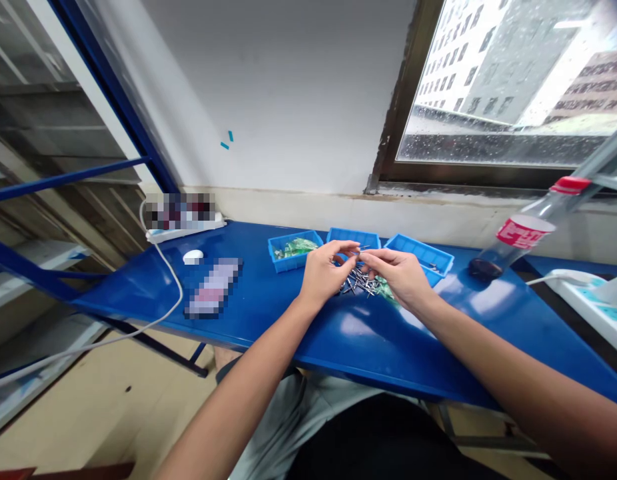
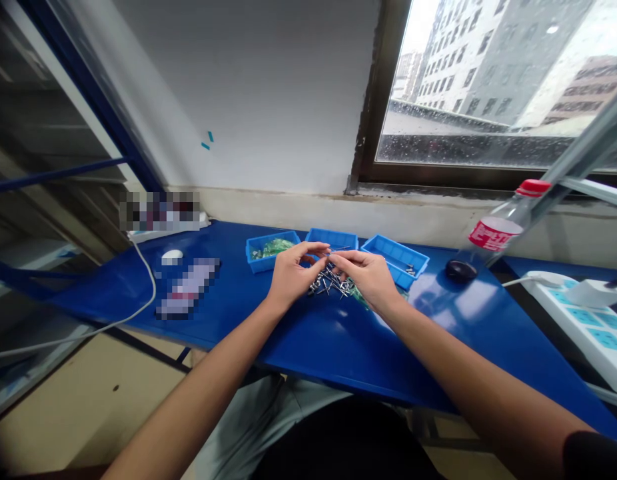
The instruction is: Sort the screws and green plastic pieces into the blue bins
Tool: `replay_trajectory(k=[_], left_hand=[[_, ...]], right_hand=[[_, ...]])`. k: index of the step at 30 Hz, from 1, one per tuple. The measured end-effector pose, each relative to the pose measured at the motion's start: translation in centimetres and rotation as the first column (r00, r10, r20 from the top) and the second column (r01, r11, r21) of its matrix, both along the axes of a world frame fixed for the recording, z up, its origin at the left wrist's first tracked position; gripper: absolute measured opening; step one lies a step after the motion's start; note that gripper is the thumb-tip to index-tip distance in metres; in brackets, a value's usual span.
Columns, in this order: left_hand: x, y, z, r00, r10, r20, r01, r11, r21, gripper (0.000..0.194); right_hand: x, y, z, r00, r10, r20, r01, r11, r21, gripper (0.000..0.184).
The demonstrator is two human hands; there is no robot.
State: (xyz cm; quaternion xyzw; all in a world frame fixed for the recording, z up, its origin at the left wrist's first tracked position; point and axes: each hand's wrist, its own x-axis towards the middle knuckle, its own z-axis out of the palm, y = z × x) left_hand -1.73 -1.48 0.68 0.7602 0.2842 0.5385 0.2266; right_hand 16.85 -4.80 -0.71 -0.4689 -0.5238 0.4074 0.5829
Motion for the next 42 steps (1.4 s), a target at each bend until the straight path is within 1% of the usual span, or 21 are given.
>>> replay_trajectory(k=[6,10,14,18,20,22,24,25,26,27,29,30,31,32,34,35,36,37,38,40,42], left_hand=[[0.1,-0.4,0.3,1.0,0.028,-0.012,-0.029,0.994,-0.107,0.013],[0.1,-0.7,0.6,1.0,0.004,-0.009,-0.005,0.99,-0.144,0.01],[0.0,-0.6,0.6,1.0,-0.021,-0.019,0.018,0.99,-0.143,0.012],[0.0,-0.3,0.4,0.999,-0.039,-0.018,0.036,0.987,-0.157,0.015],[0.0,-0.1,0.2,0.998,-0.039,-0.041,0.032,0.988,-0.15,0.015],[0.0,0.2,-0.1,0.995,-0.033,-0.097,0.02,0.992,-0.126,0.015],[0.0,0.5,-0.6,0.982,-0.014,-0.19,-0.001,0.997,-0.079,0.015],[-0.1,0.6,-0.8,0.969,-0.002,-0.246,-0.01,0.999,-0.046,0.016],[-0.1,0.7,-1.1,0.953,0.008,-0.303,-0.012,1.0,-0.01,0.016],[-0.1,0.7,-1.3,0.933,0.015,-0.359,-0.007,1.0,0.026,0.017],[-0.2,0.8,-1.8,0.89,0.027,-0.455,0.012,0.997,0.083,0.019],[-0.3,0.8,-2.0,0.871,0.035,-0.491,0.017,0.995,0.102,0.02],[-0.4,0.8,-2.2,0.853,0.045,-0.52,0.018,0.993,0.116,0.023],[-0.4,0.9,-2.4,0.835,0.057,-0.547,0.013,0.992,0.123,0.026],[-0.5,1.0,-2.7,0.8,0.075,-0.595,-0.003,0.993,0.12,0.03],[-0.5,1.1,-2.8,0.783,0.078,-0.618,-0.01,0.994,0.113,0.031],[-0.6,1.2,-2.9,0.767,0.077,-0.637,-0.013,0.994,0.104,0.031],[-0.6,1.3,-3.0,0.756,0.073,-0.65,-0.013,0.995,0.097,0.03],[-0.6,1.4,-3.0,0.75,0.068,-0.658,-0.009,0.996,0.092,0.028],[-0.6,1.6,-3.0,0.746,0.06,-0.663,-0.003,0.996,0.087,0.025],[-0.6,1.6,-2.9,0.744,0.069,-0.664,-0.018,0.996,0.083,0.023]], right_hand=[[0.0,-0.3,0.0,0.992,-0.043,0.12,0.031,0.995,0.1,0.038],[0.0,-0.2,-0.2,0.996,-0.037,0.086,0.03,0.996,0.085,0.039],[-0.1,-0.1,-0.1,1.0,-0.004,0.009,0.004,0.998,0.067,0.036],[-0.1,-0.2,-0.1,1.0,-0.002,0.002,0.002,0.998,0.059,0.036],[-0.1,-0.2,-0.1,1.0,0.0,0.019,-0.001,0.999,0.051,0.037],[0.0,-0.2,0.0,0.998,-0.006,0.061,0.002,0.998,0.06,0.036],[0.4,-0.2,0.4,0.986,-0.061,0.154,0.044,0.993,0.11,0.032],[0.7,-0.1,0.7,0.968,-0.117,0.223,0.083,0.984,0.158,0.029],[1.2,0.1,1.0,0.933,-0.199,0.302,0.135,0.966,0.219,0.025],[1.8,0.3,1.2,0.872,-0.298,0.388,0.187,0.936,0.298,0.021],[3.2,1.0,1.4,0.707,-0.476,0.524,0.225,0.853,0.471,0.013],[4.1,1.4,1.3,0.62,-0.539,0.571,0.225,0.819,0.528,0.012],[5.0,1.8,1.1,0.531,-0.584,0.613,0.227,0.796,0.562,0.012],[5.9,2.2,0.8,0.439,-0.606,0.663,0.236,0.79,0.566,0.013],[7.3,2.8,0.0,0.28,-0.595,0.754,0.286,0.801,0.526,0.016],[7.8,2.9,-0.3,0.226,-0.579,0.784,0.303,0.806,0.508,0.019],[8.1,3.0,-0.5,0.191,-0.57,0.799,0.313,0.807,0.5,0.023],[8.1,3.0,-0.6,0.175,-0.566,0.806,0.314,0.808,0.499,0.026],[8.0,2.9,-0.6,0.177,-0.57,0.803,0.305,0.807,0.506,0.027],[6.9,2.4,-0.3,0.226,-0.581,0.782,0.243,0.811,0.533,0.027],[5.2,1.8,0.0,0.322,-0.561,0.763,0.116,0.823,0.556,0.023]])
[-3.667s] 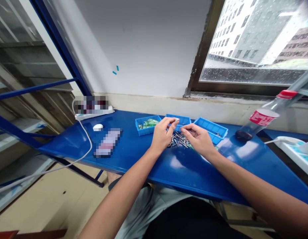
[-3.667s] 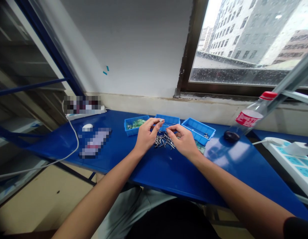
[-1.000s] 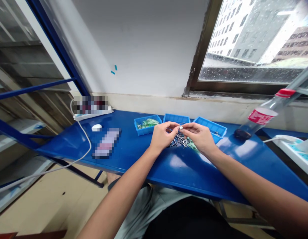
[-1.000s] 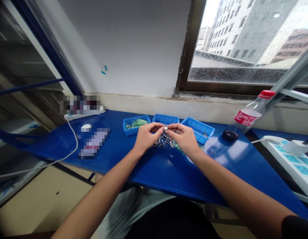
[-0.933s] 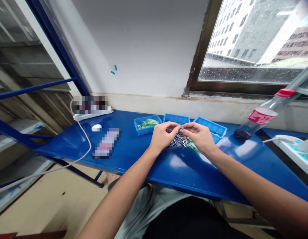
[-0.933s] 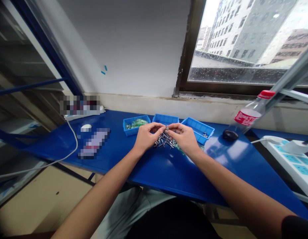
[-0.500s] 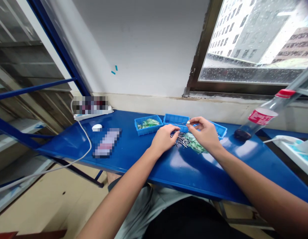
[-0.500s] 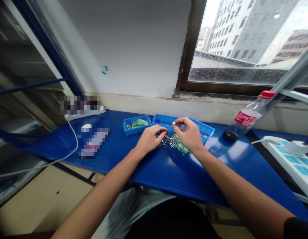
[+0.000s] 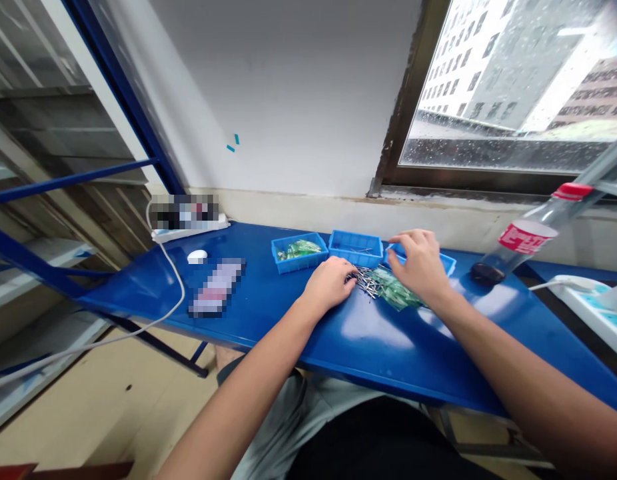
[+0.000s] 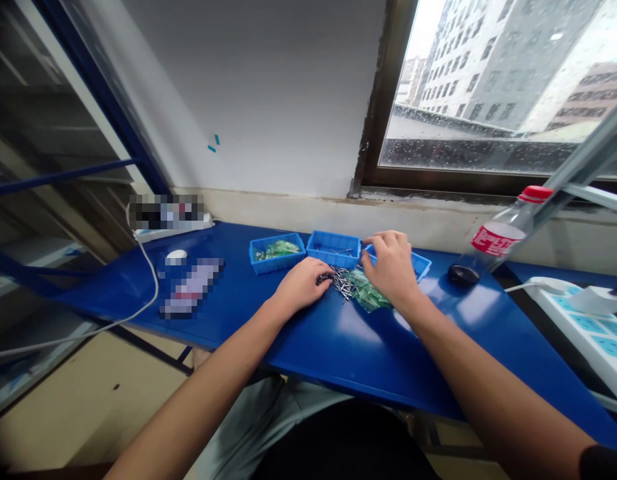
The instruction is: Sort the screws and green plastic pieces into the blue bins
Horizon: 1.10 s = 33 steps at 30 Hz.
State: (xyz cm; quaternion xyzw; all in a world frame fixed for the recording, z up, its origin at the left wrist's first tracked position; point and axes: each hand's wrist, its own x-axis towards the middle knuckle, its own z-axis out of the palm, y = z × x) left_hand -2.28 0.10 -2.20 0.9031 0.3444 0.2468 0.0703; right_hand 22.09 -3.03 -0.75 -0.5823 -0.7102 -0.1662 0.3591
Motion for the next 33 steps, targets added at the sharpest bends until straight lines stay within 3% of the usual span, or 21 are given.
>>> replay_trajectory(k=[4,7,11,16,21,30,33], left_hand=[[0.0,-0.2,0.3,1.0,0.025,-0.002,-0.025,1.0,-0.004,0.019],[0.0,-0.3,0.5,0.999,0.033,0.023,-0.032,0.999,-0.027,0.015],[0.0,-0.2,0.7,0.994,0.08,0.073,-0.074,0.994,-0.081,0.012],[-0.1,-0.1,0.7,0.993,0.055,0.101,-0.047,0.996,-0.079,0.018],[-0.1,0.0,0.7,0.991,0.052,0.121,-0.039,0.993,-0.11,0.018],[0.2,0.1,0.3,0.987,0.055,0.148,-0.039,0.993,-0.11,0.018],[0.3,-0.1,0.4,0.988,0.057,0.147,-0.042,0.994,-0.102,0.016]], right_hand=[[-3.4,-1.1,-0.3,0.956,0.292,-0.006,-0.292,0.956,-0.034,0.02],[-4.8,-1.4,-1.0,0.93,0.366,-0.02,-0.367,0.926,-0.088,0.019],[-4.9,-1.4,-2.0,0.926,0.376,-0.023,-0.374,0.911,-0.175,0.019],[-4.3,-1.2,-2.5,0.923,0.382,-0.035,-0.38,0.898,-0.222,0.021],[-4.1,-0.9,-2.4,0.919,0.39,-0.053,-0.388,0.875,-0.289,0.018],[-4.1,-1.1,-1.8,0.928,0.36,0.093,-0.305,0.881,-0.361,0.02],[-4.3,-1.1,-1.9,0.943,0.326,0.065,-0.286,0.896,-0.339,0.018]])
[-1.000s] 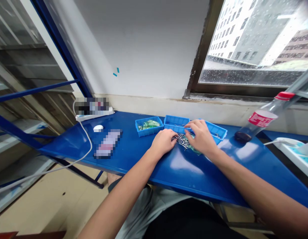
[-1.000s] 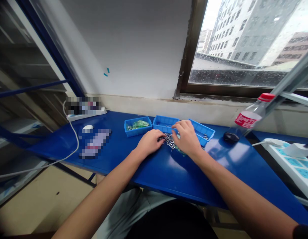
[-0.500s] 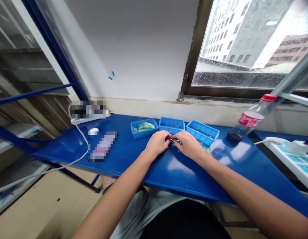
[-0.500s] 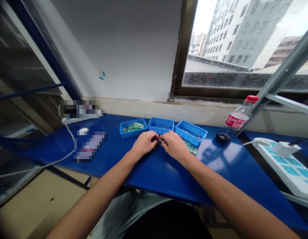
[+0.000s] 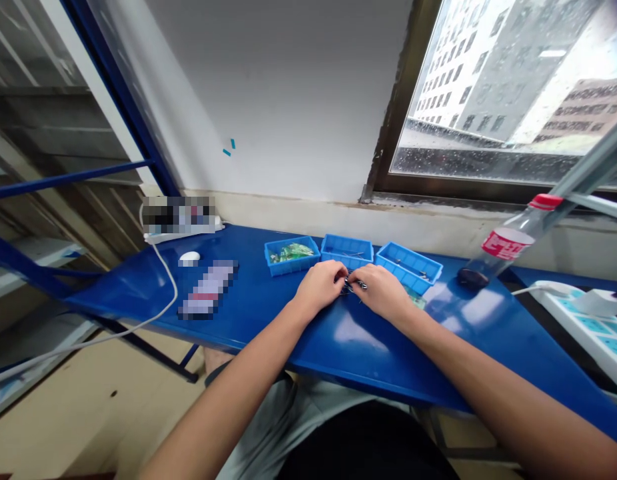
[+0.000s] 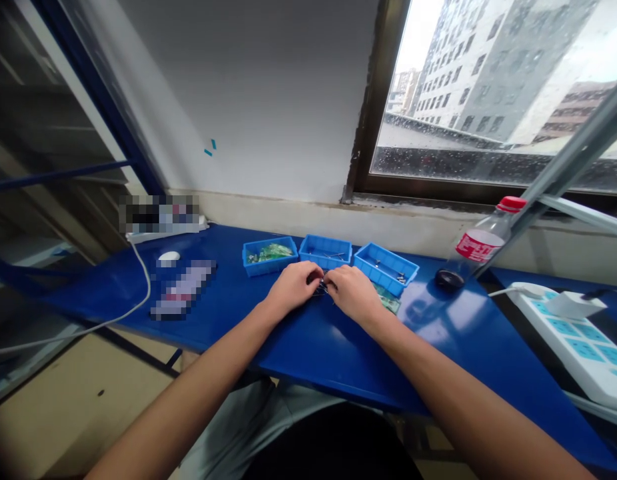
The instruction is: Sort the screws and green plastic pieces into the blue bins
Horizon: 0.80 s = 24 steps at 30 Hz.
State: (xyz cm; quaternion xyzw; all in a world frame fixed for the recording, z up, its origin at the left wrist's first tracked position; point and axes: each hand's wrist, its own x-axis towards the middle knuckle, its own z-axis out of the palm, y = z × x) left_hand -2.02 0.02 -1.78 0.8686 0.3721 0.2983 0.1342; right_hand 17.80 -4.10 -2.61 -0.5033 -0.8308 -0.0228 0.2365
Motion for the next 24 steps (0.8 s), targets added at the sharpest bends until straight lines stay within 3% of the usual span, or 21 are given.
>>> replay_trajectory(k=[4,8,10,18,24], left_hand=[[0.1,-0.2,0.3,0.999,0.006,0.049,-0.008,0.999,0.04,0.014],[0.2,-0.3,0.4,0.989,-0.015,0.145,0.005,0.998,0.066,0.016],[0.3,-0.4,0.5,0.983,-0.025,0.18,0.016,0.999,0.052,0.021],[0.4,-1.6,1.6,0.957,-0.065,0.284,0.11,0.983,-0.146,0.04],[0.4,-1.6,2.0,0.914,-0.09,0.396,0.152,0.98,-0.127,0.034]], right_hand=[[-0.2,0.1,-0.2,0.974,-0.045,-0.22,0.051,0.998,0.022,0.017],[-0.3,0.0,0.2,0.853,-0.027,-0.521,0.051,0.998,0.031,0.036],[-0.5,-0.2,0.7,0.803,-0.009,-0.597,0.049,0.997,0.052,0.037],[-0.7,-1.2,1.6,0.786,0.031,-0.618,0.083,0.984,0.155,0.009],[-0.7,-1.3,1.8,0.798,0.086,-0.597,0.013,0.987,0.16,0.01]])
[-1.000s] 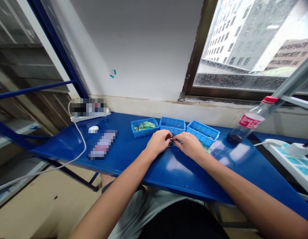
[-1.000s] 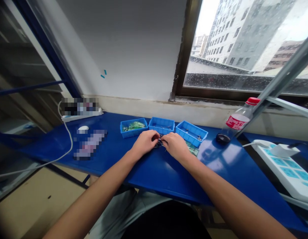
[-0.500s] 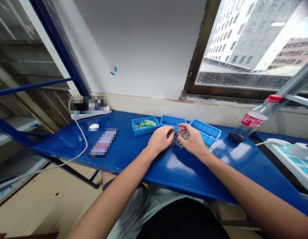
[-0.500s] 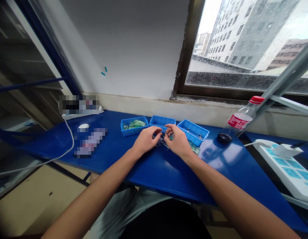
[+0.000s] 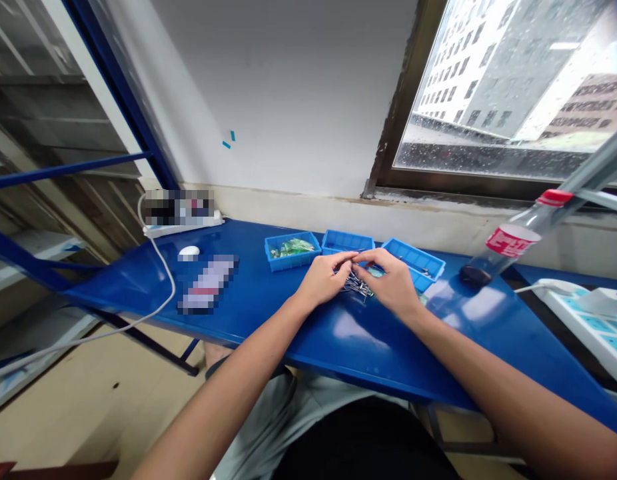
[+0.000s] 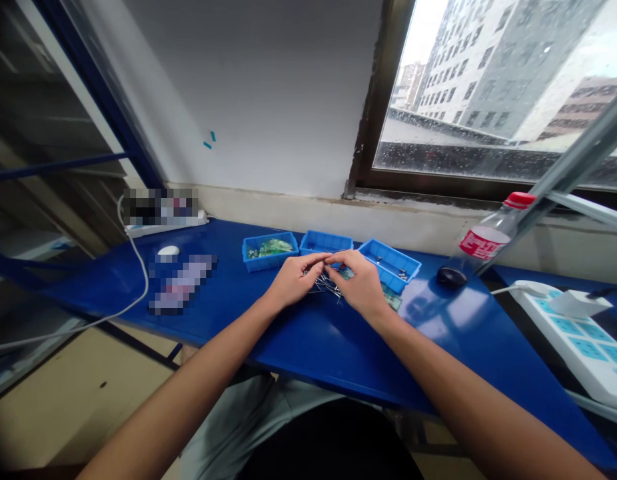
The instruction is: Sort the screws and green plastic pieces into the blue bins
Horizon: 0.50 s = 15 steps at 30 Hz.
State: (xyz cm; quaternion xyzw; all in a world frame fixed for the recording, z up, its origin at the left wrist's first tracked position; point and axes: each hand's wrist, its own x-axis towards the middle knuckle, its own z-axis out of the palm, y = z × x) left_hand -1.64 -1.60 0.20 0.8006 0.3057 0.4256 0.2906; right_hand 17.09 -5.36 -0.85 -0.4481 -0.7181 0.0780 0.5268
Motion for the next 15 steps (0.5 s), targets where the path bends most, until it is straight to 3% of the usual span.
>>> replay_trajectory(k=[6,10,15], left_hand=[[0.0,0.5,-0.4,0.993,0.069,0.097,-0.067,0.998,-0.018,0.019],[0.1,0.8,-0.8,0.993,0.065,0.094,-0.065,0.998,-0.006,0.014],[0.0,0.6,-1.2,0.999,-0.01,0.053,0.011,1.0,-0.024,0.058]], right_hand=[[0.0,0.0,0.2,0.999,0.029,-0.015,-0.029,0.999,-0.038,0.011],[0.1,0.2,-0.1,0.996,-0.027,-0.08,0.016,0.992,-0.127,0.025],[0.2,0.4,-0.1,0.996,0.007,-0.093,-0.026,0.978,-0.208,0.029]])
